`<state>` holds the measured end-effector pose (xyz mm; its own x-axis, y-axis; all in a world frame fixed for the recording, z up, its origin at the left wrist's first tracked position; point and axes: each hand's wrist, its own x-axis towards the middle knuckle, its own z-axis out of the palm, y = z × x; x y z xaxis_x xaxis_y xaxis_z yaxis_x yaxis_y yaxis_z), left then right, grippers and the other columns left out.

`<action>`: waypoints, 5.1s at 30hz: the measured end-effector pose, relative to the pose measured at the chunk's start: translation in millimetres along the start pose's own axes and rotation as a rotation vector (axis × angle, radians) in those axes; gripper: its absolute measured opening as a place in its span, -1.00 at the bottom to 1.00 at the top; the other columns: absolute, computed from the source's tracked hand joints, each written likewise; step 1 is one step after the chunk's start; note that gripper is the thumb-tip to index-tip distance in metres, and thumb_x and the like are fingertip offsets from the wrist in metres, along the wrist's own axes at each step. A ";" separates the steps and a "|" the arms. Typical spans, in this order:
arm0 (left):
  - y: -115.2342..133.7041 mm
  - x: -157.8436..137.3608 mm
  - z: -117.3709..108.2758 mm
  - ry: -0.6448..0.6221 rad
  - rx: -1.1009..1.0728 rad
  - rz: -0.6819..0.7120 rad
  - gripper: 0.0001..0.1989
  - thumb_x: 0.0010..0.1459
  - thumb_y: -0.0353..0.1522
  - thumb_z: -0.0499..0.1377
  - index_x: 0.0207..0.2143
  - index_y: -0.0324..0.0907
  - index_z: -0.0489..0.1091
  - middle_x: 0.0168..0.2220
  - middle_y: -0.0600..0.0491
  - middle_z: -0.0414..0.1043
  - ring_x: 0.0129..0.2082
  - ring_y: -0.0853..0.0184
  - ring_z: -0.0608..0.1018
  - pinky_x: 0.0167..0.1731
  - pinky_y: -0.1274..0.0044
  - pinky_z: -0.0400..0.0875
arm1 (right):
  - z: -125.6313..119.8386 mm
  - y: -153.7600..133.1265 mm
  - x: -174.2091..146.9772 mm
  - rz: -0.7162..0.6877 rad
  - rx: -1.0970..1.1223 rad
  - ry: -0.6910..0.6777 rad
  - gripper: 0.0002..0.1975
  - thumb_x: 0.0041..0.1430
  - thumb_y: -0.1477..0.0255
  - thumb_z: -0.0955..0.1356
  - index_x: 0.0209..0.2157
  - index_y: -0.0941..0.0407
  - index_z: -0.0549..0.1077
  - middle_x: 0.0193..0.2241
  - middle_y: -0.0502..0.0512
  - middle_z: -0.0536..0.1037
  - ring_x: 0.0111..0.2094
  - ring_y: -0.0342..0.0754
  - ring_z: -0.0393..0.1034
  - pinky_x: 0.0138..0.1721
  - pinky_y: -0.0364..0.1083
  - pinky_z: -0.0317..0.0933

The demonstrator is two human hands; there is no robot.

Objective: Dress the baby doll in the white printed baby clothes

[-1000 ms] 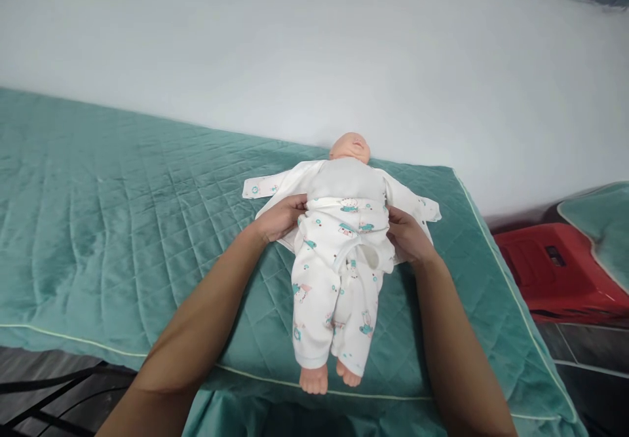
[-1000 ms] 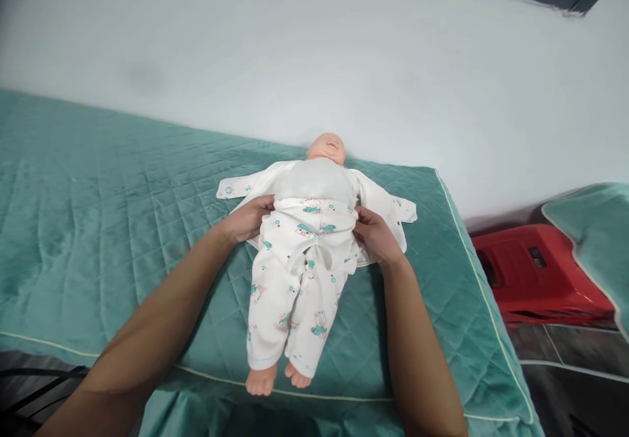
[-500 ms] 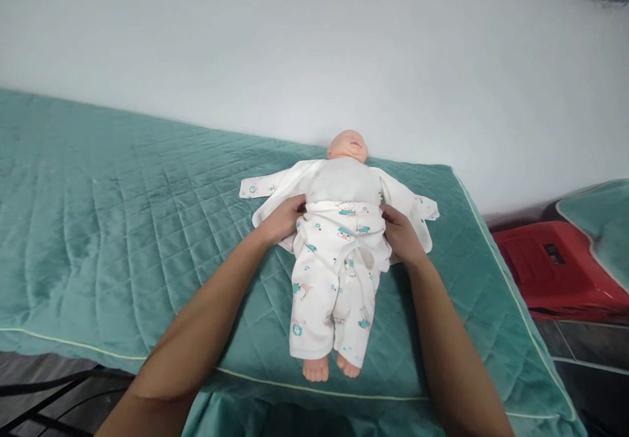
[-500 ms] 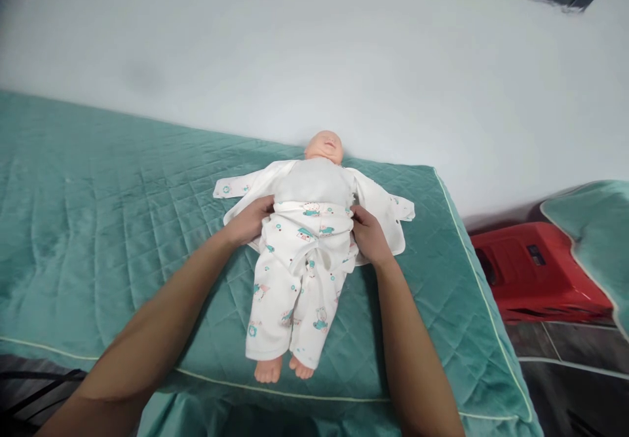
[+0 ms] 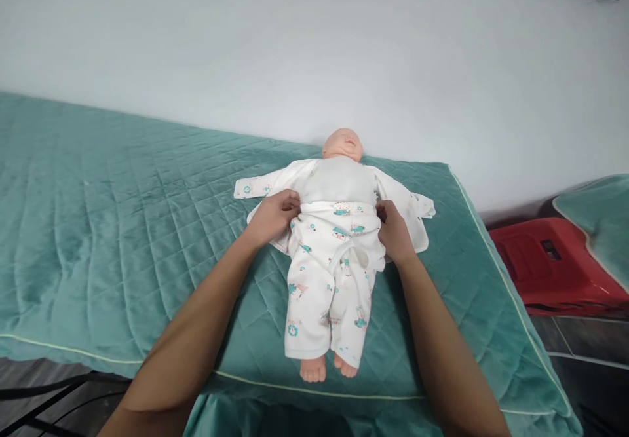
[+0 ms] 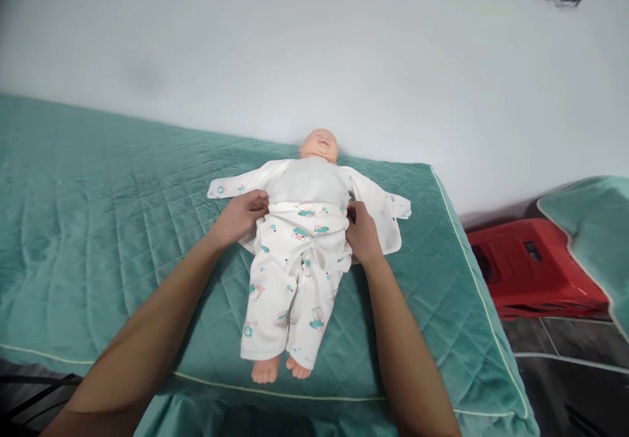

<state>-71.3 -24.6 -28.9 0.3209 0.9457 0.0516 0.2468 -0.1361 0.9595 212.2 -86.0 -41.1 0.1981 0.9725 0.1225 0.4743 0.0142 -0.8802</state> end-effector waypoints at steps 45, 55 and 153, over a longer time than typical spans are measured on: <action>5.8 52.5 13.1 -0.059 -0.463 -0.064 -0.77 0.12 -0.25 0.31 -0.34 -0.19 0.36 -0.41 0.15 0.31 -0.47 0.47 0.31 -0.43 0.62 0.21 | 13.9 -18.4 56.0 -0.017 0.380 -0.018 -0.56 0.11 0.04 0.44 -0.50 0.08 0.30 -0.55 -0.11 0.23 -0.49 -0.18 0.05 -0.45 -0.15 0.03; -1.5 39.8 -15.6 -0.172 -0.406 -0.178 -0.66 -0.01 -0.17 0.39 -0.29 -0.20 0.44 -0.39 0.14 0.40 -0.48 0.49 0.36 -0.45 0.61 0.22 | -7.2 -3.7 52.0 0.193 0.625 -0.068 -0.64 -0.10 0.18 0.56 -0.47 0.09 0.41 -0.56 -0.11 0.32 -0.55 -0.20 0.10 -0.52 -0.17 0.03; 3.6 20.0 17.7 -0.293 -0.492 -0.343 -0.66 -0.10 -0.30 0.42 -0.23 -0.22 0.54 -0.35 -0.06 0.62 -0.24 0.13 0.64 -0.29 0.42 0.53 | -11.8 -11.0 26.0 0.116 0.341 -0.443 -0.72 -0.04 0.45 0.43 -0.21 0.06 0.62 -0.19 0.05 0.66 -0.14 0.12 0.51 -0.06 0.07 0.39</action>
<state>-47.8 -11.4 -29.3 0.5507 0.7828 -0.2898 -0.0447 0.3743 0.9262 222.2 -63.6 -22.9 -0.1812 0.9757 -0.1235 0.1528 -0.0961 -0.9836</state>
